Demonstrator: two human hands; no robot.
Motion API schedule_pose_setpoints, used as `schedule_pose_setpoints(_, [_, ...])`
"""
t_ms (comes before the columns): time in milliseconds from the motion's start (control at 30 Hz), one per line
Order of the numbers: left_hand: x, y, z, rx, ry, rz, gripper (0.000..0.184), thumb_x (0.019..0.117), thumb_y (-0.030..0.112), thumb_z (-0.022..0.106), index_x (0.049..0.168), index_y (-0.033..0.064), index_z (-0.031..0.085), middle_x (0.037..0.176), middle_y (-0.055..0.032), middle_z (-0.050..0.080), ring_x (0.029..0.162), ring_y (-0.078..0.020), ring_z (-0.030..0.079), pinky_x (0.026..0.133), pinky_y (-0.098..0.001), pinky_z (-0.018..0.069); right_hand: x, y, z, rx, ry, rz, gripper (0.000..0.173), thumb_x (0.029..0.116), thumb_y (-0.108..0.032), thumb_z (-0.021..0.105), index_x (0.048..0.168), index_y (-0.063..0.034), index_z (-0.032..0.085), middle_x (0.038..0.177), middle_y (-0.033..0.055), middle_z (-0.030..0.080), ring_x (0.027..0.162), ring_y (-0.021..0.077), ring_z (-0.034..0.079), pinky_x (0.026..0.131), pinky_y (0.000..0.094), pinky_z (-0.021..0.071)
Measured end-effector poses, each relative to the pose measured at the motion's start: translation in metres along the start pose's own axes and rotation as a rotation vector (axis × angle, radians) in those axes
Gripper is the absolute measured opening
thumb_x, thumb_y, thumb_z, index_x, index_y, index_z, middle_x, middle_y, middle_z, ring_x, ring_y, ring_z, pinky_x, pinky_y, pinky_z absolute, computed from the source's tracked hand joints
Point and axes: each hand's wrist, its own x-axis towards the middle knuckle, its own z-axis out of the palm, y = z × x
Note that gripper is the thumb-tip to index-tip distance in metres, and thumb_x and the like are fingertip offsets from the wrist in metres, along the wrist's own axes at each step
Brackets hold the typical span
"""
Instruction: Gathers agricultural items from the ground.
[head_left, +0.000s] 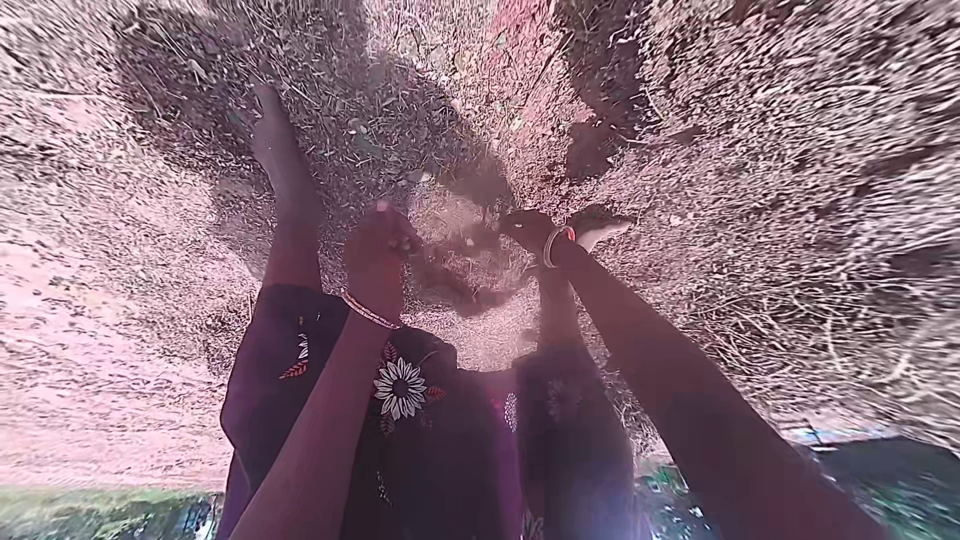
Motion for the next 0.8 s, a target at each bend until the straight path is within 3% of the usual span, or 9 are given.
schedule_pose_setpoints(100, [0.002,0.002,-0.003,0.012,-0.008,-0.012,0.041,0.1119,0.032,0.032,0.085,0.0186,0.061,0.077,0.0097,0.062,0.072,-0.0028,0.062,0.075,-0.0235,0.0556,0.058,0.022,-0.027,0.262,0.468,-0.017,0.049,0.1131,-0.029,0.038,0.148,0.0026,0.051,0.148,0.0261,0.054,0.141,0.0365,0.051,0.119,0.0517,0.0365])
schedule_pose_setpoints(167, [0.005,0.001,-0.003,0.006,0.014,-0.025,0.043,0.1121,0.03,0.033,0.083,0.0175,0.061,0.076,0.0091,0.063,0.071,-0.0037,0.062,0.074,-0.0237,0.0562,0.098,0.009,-0.023,0.591,0.579,-0.08,0.051,0.1118,-0.031,0.04,0.154,-0.003,0.043,0.154,0.0205,0.049,0.142,0.0274,0.049,0.117,0.0435,0.0415])
schedule_pose_setpoints(267, [0.003,-0.006,-0.007,0.037,-0.027,-0.046,0.045,0.1124,0.033,0.03,0.083,0.0186,0.06,0.078,0.0094,0.063,0.073,-0.0038,0.062,0.075,-0.024,0.0559,0.105,-0.041,0.027,0.464,0.495,0.03,0.077,0.0993,-0.049,0.062,0.16,-0.0094,0.037,0.163,0.0215,0.035,0.153,0.0358,0.029,0.126,0.0577,0.02])
schedule_pose_setpoints(367, [0.002,-0.013,-0.004,0.022,-0.011,-0.08,0.043,0.1122,0.035,0.031,0.084,0.0191,0.059,0.079,0.0087,0.062,0.073,-0.0049,0.063,0.077,-0.0264,0.0567,0.056,-0.059,0.07,0.284,0.355,-0.048,0.082,0.0959,-0.052,0.067,0.159,-0.0074,0.038,0.166,0.0199,0.032,0.15,0.0384,0.035,0.12,0.0621,0.0292])
schedule_pose_setpoints(433, [0.003,-0.014,0.0,0.004,0.002,-0.088,0.042,0.1118,0.033,0.03,0.083,0.0185,0.058,0.077,0.0074,0.061,0.072,-0.0066,0.062,0.075,-0.0276,0.0566,0.016,-0.049,0.084,0.292,0.183,-0.152,0.066,0.1019,-0.043,0.063,0.147,0.0032,0.051,0.155,0.0263,0.046,0.143,0.0403,0.046,0.117,0.0612,0.0347])
schedule_pose_setpoints(533, [0.005,-0.009,0.002,0.015,-0.013,-0.055,0.042,0.1117,0.032,0.031,0.084,0.0185,0.059,0.076,0.0076,0.061,0.07,-0.0062,0.062,0.073,-0.0264,0.0564,-0.022,-0.026,0.067,0.29,-0.062,-0.117,0.049,0.1109,-0.035,0.047,0.136,0.0032,0.061,0.138,0.0259,0.062,0.133,0.0385,0.056,0.114,0.0583,0.0401])
schedule_pose_setpoints(633, [0.005,-0.006,0.0,0.051,-0.009,-0.015,0.045,0.1118,0.033,0.03,0.081,0.0196,0.06,0.074,0.0097,0.063,0.069,-0.0045,0.062,0.072,-0.0249,0.056,-0.009,0.018,0.038,0.117,0.262,-0.018,0.037,0.108,-0.029,0.054,0.126,0.0004,0.069,0.135,0.0235,0.064,0.131,0.0381,0.058,0.113,0.0569,0.0427])
schedule_pose_setpoints(733, [0.004,-0.009,-0.006,0.058,-0.04,-0.027,0.043,0.1115,0.036,0.032,0.084,0.0189,0.06,0.078,0.0084,0.062,0.073,-0.0054,0.062,0.075,-0.0269,0.0564,0.04,0.063,0.02,0.1,0.494,0.119,0.059,0.1052,-0.043,0.055,0.151,-0.0073,0.05,0.158,0.0222,0.043,0.149,0.0402,0.038,0.122,0.0578,0.0301])
schedule_pose_setpoints(800, [0.005,-0.01,-0.005,0.054,-0.033,-0.037,0.042,0.1116,0.034,0.031,0.085,0.0189,0.061,0.078,0.0088,0.063,0.073,-0.0054,0.062,0.076,-0.0274,0.0565,0.04,0.046,0.032,0.17,0.371,0.24,0.067,0.1056,-0.047,0.053,0.157,-0.0061,0.042,0.161,0.0246,0.038,0.149,0.0427,0.035,0.121,0.0613,0.0277])
